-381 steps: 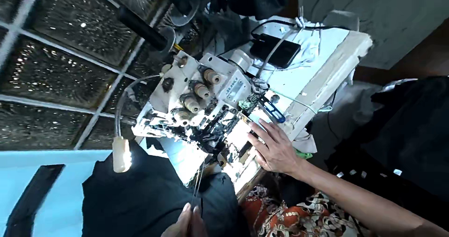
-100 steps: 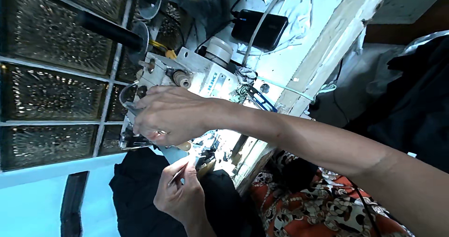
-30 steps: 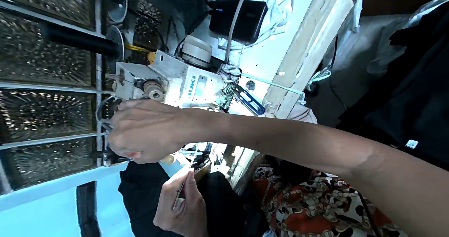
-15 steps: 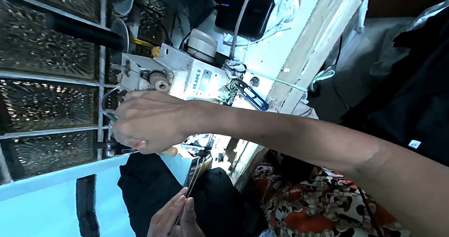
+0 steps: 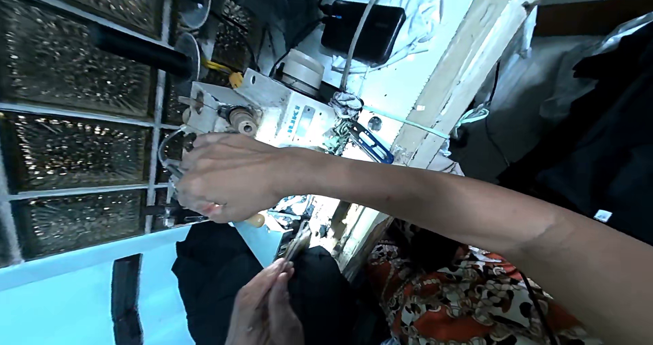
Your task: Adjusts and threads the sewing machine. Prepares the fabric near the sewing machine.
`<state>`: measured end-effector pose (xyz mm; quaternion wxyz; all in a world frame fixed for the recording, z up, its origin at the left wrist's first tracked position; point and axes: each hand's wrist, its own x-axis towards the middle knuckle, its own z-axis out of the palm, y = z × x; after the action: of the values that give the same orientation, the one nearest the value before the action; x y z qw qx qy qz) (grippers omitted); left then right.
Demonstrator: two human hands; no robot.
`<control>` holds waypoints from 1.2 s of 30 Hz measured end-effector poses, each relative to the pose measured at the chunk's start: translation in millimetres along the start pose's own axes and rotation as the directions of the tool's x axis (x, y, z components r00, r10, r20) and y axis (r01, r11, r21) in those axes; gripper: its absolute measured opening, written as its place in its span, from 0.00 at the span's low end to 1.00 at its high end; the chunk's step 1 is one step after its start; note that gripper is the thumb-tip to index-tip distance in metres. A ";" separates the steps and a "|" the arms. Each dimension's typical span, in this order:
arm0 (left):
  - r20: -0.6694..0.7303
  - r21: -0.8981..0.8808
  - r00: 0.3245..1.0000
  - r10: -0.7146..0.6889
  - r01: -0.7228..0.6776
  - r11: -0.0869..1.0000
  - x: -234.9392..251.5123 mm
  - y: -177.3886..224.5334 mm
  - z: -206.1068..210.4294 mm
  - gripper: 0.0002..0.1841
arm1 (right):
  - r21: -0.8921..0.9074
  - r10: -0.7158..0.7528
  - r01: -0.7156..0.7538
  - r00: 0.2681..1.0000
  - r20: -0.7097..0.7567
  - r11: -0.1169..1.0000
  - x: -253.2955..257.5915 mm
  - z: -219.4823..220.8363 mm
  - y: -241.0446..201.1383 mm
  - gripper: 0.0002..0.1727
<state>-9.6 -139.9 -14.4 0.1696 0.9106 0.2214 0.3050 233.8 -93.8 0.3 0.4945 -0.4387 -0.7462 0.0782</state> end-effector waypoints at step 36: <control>-0.153 0.541 0.929 0.336 -0.205 0.815 9.8 -22.2 42.0 0.11 | -0.013 -0.039 0.039 0.998 -0.040 0.999 -0.6 3.5 1.4 0.10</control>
<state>17.3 -123.4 -51.3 -0.1544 0.9005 0.1812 0.3640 231.8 -92.3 -2.6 0.5082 -0.4284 -0.7451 0.0552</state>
